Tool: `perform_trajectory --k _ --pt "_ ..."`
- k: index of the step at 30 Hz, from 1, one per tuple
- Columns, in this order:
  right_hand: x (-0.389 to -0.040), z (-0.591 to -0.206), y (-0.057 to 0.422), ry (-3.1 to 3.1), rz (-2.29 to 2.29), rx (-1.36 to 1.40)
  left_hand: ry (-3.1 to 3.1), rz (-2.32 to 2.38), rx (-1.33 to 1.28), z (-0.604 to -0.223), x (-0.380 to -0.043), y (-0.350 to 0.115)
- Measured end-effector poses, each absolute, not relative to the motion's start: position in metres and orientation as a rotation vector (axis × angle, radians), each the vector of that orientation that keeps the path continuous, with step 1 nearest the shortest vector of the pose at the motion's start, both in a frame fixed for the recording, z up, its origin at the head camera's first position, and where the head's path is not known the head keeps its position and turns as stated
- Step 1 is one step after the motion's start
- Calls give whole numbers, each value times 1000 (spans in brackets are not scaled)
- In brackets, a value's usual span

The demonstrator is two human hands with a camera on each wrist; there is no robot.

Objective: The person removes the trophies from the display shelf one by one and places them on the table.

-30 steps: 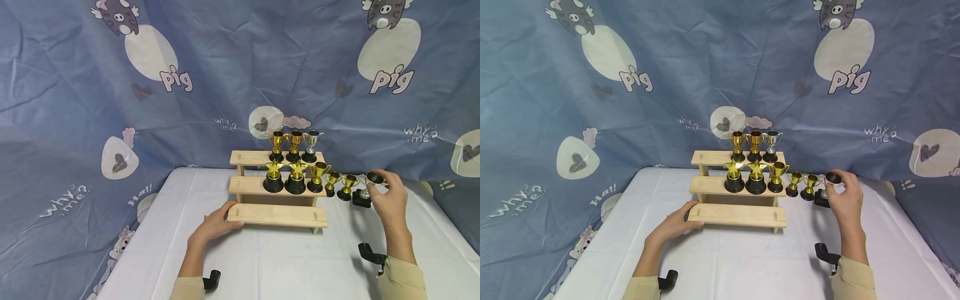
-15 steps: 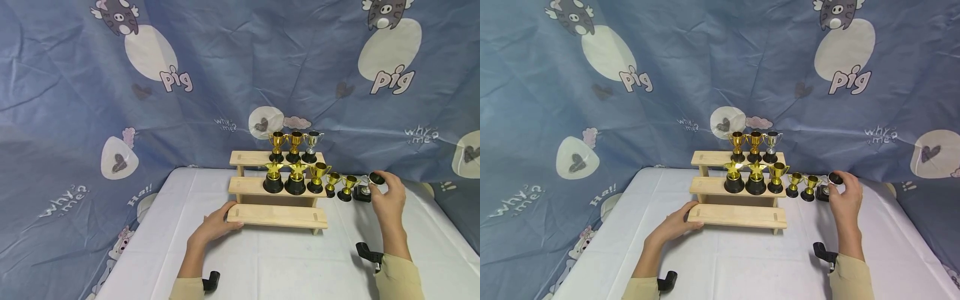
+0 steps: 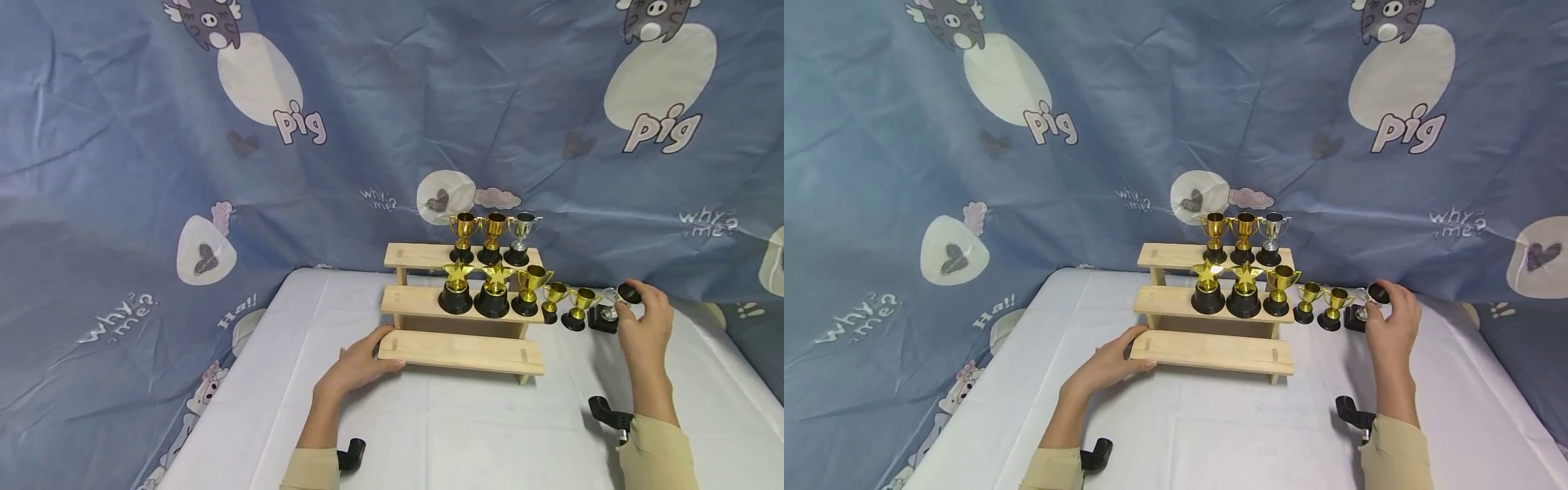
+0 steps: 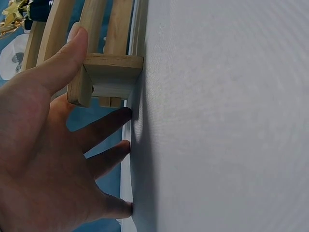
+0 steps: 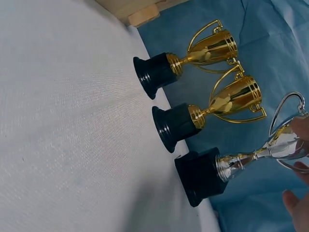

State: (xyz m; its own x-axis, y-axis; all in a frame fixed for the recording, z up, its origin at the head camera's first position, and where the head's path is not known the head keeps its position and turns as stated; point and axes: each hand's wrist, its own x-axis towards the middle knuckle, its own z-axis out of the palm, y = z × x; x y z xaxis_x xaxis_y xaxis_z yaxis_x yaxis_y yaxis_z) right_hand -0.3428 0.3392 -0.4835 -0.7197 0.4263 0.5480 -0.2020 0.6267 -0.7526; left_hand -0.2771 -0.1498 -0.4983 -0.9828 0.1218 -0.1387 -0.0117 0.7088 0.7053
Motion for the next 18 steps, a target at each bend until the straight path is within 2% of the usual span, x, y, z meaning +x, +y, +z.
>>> perform_trajectory --k 18 --pt "-360 -478 356 -2384 1017 -119 2747 1118 90 -500 -279 -150"
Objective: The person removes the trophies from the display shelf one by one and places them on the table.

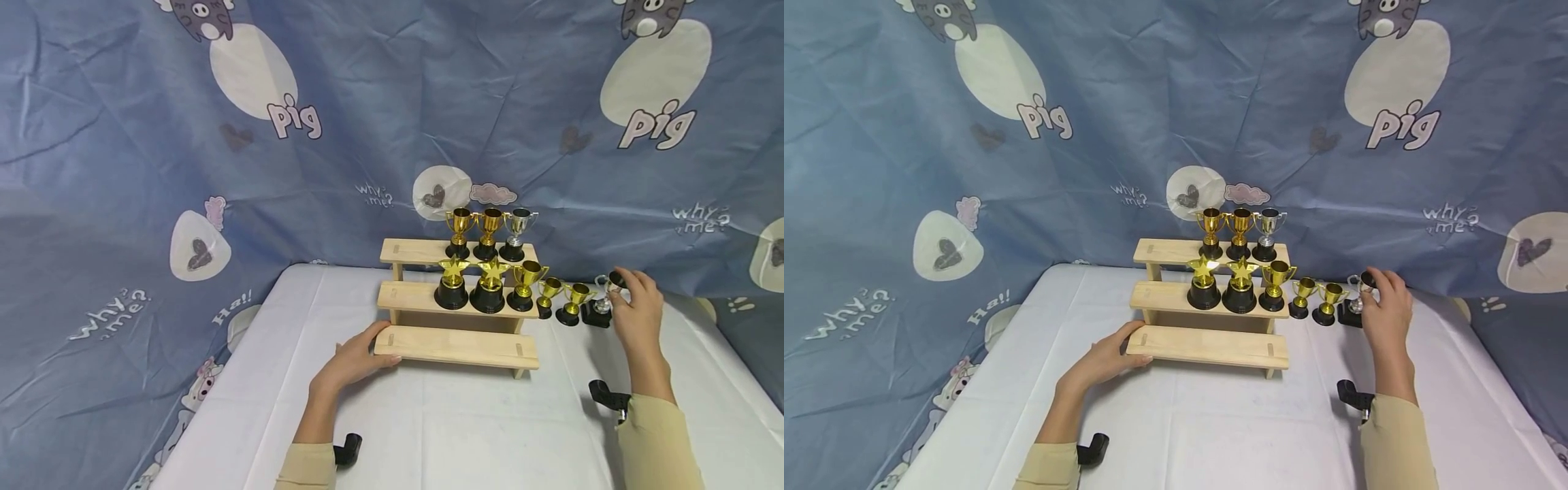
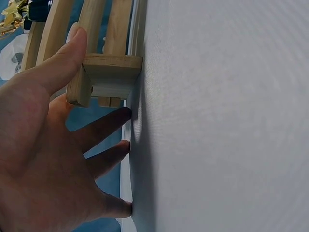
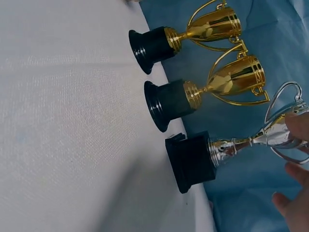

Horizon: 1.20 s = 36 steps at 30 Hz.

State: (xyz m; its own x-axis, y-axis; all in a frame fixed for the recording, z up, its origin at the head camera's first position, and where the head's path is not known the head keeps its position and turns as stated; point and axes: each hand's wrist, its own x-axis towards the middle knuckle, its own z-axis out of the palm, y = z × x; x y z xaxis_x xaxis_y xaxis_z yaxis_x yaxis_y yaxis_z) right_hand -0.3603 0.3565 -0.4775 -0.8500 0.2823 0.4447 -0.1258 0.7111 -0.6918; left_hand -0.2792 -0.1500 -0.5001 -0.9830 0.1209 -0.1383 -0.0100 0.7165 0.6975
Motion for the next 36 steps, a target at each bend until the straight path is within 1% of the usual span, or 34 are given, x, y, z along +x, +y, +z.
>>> perform_trajectory --k 9,23,36 --pt "-361 -478 358 -2473 991 -165 2721 1140 97 -502 -279 -147" --pt "-346 -491 355 -2334 1162 -182 2720 1128 91 -498 -279 -145" --pt "-332 -487 326 -2082 1189 -110 2720 1141 85 -497 -278 -150"
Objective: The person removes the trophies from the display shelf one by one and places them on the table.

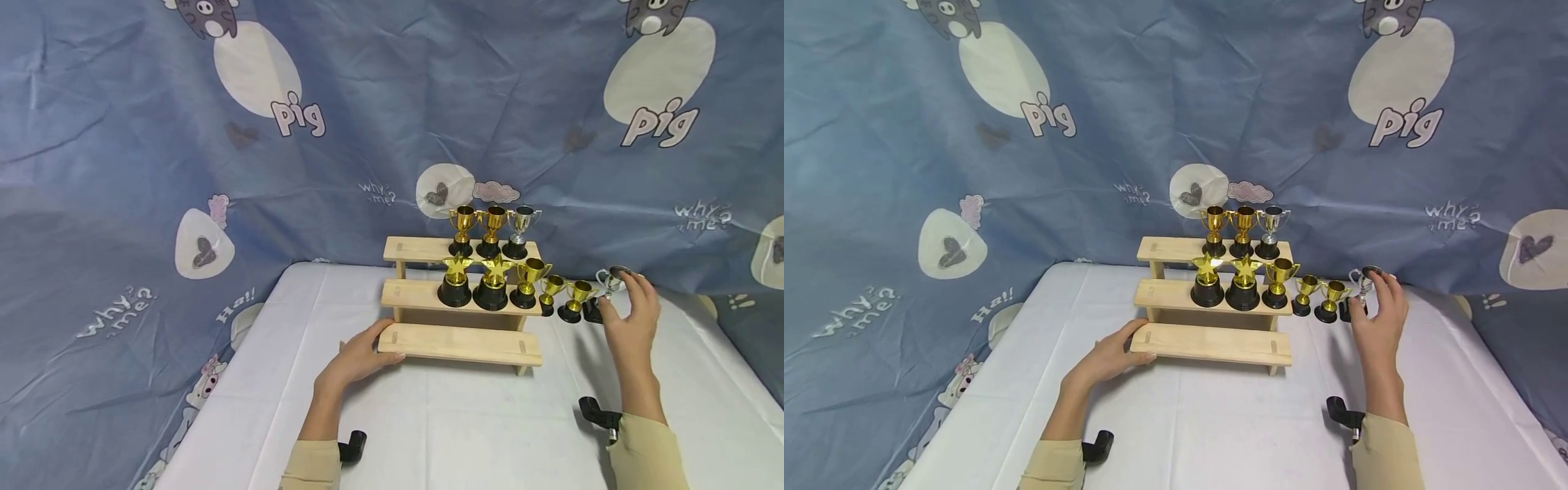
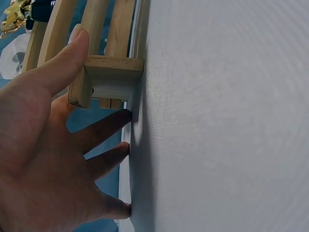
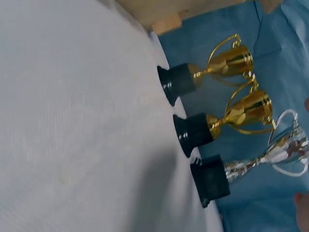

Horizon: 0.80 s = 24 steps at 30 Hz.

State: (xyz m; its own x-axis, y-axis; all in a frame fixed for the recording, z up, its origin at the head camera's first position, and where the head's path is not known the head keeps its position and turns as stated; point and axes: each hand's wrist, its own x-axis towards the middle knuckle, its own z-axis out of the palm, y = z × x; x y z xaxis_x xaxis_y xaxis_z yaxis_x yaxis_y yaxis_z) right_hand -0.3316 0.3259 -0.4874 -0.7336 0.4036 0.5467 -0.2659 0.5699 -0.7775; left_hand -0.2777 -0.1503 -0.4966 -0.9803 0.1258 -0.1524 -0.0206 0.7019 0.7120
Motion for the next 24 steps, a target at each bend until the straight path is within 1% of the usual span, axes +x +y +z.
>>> perform_trajectory --k 14,24 --pt "-326 -470 303 -2073 1173 -1 2729 1132 111 -497 -281 -151" --pt "-322 -467 272 -2140 1227 80 2722 1135 96 -500 -280 -152"
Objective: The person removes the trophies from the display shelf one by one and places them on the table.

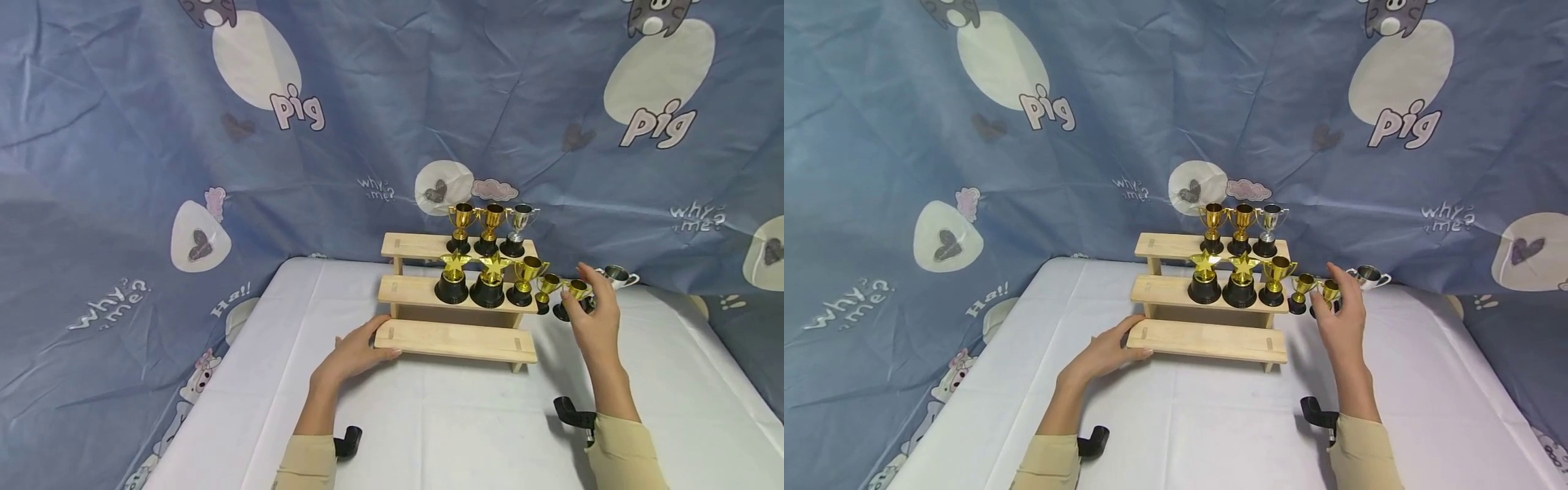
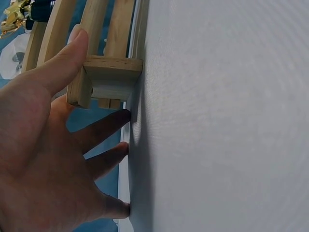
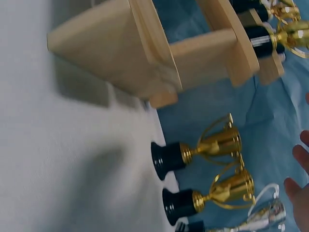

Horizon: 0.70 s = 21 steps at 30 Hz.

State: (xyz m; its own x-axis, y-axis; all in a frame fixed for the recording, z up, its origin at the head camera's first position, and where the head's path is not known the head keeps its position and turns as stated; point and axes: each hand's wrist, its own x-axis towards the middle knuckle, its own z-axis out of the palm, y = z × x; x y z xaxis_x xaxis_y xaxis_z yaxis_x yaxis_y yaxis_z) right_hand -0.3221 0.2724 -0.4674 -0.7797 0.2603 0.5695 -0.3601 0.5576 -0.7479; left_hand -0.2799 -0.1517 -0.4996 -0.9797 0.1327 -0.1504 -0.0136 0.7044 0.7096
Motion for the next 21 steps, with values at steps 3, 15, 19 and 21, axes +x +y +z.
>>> perform_trajectory --k 3,15,19,21 --pt "-321 -466 264 -2151 1251 114 2726 1130 100 -499 -279 -153" --pt "-322 -464 247 -2192 1330 215 2736 1121 120 -501 -282 -152" --pt "-323 -463 243 -2202 1325 247 2743 1116 121 -502 -282 -152" --pt "-322 -463 241 -2204 1325 266 2744 1117 119 -502 -282 -153"
